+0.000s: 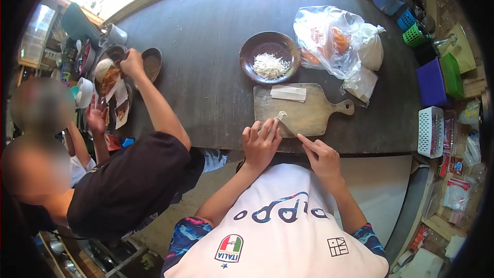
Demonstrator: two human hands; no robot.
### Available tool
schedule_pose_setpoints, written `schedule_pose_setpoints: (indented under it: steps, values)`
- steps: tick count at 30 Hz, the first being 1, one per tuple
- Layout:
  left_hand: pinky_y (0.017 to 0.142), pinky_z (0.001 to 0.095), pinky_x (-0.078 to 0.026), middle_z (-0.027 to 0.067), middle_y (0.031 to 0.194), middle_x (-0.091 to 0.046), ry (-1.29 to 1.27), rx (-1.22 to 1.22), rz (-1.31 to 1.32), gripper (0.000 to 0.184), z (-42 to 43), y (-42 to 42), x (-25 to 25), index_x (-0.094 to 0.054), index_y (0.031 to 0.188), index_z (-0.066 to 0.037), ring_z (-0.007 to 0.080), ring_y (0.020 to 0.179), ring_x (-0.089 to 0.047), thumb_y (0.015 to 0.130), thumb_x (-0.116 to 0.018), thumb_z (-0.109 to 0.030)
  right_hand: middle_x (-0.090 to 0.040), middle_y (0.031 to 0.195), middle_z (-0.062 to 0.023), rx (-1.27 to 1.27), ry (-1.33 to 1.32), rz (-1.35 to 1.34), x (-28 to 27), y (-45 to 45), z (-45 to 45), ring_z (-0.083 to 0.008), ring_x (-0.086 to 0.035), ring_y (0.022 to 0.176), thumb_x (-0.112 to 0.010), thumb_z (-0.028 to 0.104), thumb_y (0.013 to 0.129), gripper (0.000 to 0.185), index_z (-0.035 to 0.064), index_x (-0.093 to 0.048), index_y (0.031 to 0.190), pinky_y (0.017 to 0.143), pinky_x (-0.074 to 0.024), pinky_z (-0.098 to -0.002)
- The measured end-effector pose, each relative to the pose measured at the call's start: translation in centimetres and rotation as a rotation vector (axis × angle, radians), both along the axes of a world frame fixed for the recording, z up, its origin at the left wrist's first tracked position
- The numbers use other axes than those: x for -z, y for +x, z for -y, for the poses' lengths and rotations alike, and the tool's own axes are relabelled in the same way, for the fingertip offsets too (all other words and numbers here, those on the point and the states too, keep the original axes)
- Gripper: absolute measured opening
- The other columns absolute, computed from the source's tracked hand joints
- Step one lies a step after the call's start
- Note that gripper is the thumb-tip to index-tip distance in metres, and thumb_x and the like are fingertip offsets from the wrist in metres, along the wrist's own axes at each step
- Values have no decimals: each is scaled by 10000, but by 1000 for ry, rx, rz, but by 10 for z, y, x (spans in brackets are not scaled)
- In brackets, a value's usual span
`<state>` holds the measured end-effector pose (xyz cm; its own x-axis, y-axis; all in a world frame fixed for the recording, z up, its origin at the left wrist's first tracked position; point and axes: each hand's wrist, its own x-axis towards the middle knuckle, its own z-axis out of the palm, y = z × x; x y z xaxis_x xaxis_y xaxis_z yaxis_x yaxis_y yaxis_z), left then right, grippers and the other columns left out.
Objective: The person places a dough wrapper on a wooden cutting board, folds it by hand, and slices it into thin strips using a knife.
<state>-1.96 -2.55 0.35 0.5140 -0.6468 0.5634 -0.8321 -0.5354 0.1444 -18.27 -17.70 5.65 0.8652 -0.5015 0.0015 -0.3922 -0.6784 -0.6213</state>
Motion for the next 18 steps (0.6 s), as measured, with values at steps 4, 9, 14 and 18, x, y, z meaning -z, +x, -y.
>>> schedule_pose_setpoints:
  steps: [4,9,14,18]
  values:
    - [1015,403,-413,-51,1259,-752,1,6,-7,255,-2,-1,1,-846,1152,-131,206,1168,-634,926,-815,-244,-622,788,-63,-7,19,41,1,14,-4,-270,-682,677,-726,228,1044,422,381,-746,1436,636,-562,-444]
    - [1013,399,-413,-55,1263,-752,-13,7,1,257,-3,0,4,-847,1153,-133,203,1168,-632,925,-816,-247,-633,795,-66,-24,17,33,1,26,-6,-273,-681,680,-735,223,1040,417,370,-752,1430,646,-560,-445]
    - [1011,399,-411,-58,1262,-747,-16,1,1,267,-3,0,6,-848,1173,-141,198,1174,-625,930,-810,-244,-628,788,-63,3,20,8,-2,0,-4,-274,-672,672,-739,221,1044,414,368,-752,1431,643,-549,-447]
    - [1011,398,-412,-55,1255,-742,-15,4,-5,272,-3,0,6,-846,1186,-147,195,1177,-622,935,-806,-246,-629,787,-61,17,18,-13,-10,-4,-2,-274,-669,668,-744,224,1042,415,370,-753,1430,641,-544,-450]
